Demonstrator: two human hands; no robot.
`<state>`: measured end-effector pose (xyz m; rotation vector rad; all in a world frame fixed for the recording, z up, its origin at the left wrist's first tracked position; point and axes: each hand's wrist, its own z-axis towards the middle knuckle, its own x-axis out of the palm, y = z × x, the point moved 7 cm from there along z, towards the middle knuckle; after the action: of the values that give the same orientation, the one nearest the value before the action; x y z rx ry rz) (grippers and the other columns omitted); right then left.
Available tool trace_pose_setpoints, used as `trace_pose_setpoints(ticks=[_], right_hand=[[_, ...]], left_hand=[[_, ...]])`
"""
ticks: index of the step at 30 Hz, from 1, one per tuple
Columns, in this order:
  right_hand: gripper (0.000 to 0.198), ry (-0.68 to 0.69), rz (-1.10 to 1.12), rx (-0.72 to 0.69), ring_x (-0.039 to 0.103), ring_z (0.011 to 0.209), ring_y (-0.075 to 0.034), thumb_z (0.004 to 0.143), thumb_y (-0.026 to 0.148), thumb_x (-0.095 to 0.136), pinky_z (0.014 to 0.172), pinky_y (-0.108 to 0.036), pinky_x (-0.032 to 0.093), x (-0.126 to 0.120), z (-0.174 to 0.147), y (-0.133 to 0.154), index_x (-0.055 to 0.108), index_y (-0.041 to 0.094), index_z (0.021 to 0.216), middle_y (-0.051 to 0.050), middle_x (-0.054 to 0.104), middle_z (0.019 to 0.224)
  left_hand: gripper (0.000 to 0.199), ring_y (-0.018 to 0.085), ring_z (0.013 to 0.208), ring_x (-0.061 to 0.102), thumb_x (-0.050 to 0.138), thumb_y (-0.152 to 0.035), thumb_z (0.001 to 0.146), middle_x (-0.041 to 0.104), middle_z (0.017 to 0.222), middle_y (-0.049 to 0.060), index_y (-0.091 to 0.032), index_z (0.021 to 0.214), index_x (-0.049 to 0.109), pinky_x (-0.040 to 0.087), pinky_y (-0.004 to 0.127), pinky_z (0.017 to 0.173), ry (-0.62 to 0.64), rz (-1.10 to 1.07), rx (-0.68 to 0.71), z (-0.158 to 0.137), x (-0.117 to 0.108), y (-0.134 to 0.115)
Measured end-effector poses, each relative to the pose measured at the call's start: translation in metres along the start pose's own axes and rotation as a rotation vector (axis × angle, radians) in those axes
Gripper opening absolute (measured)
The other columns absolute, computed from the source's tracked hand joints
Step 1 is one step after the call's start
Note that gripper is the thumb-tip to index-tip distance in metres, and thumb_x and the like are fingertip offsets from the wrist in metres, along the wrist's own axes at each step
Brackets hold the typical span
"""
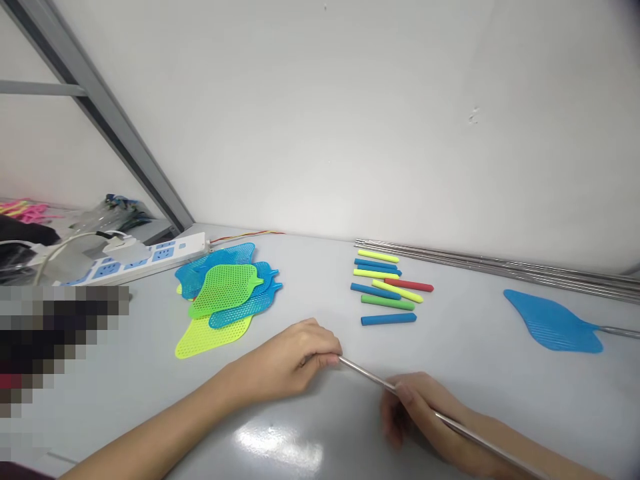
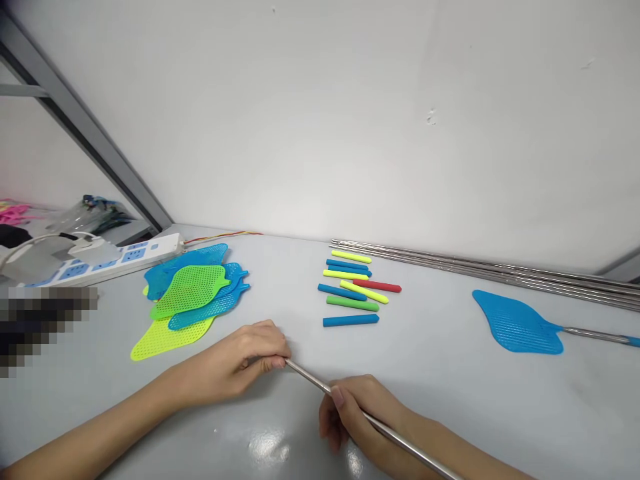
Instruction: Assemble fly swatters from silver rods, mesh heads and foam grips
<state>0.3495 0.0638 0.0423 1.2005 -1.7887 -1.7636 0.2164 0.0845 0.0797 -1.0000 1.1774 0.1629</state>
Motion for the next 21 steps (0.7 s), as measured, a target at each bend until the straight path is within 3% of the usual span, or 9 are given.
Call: trace_pose_setpoints(ticks=[6,21], right_hand=[[0.058,0.038,-0.144,-0.045,0.053,0.063,-0.014,0.092,0.043,0.012,0.069,-0.025,0.043,0.002,0.001,0.014,0.057,0.017,0.067,-0.004,0.058,0.064],[0.058,0.129,-0.161,-0.114,0.053,0.065,-0.013,0.094,0.035,0.011,0.070,-0.023,0.041,0.007,0.002,0.012,0.059,0.016,0.068,-0.004,0.060,0.068]], left_hand=[[0.021,0.012,0.065,0.048,0.039,-0.012,0.086,0.055,0.064,-0.001,-0.017,0.070,0.050,0.036,0.024,0.074,0.044,0.036,0.068,-0.004,0.009,-0.016],[0.023,0.012,0.063,0.046,0.033,-0.021,0.091,0.056,0.065,-0.001,-0.018,0.072,0.046,0.036,0.023,0.072,0.119,0.074,0.081,-0.005,0.026,-0.029]])
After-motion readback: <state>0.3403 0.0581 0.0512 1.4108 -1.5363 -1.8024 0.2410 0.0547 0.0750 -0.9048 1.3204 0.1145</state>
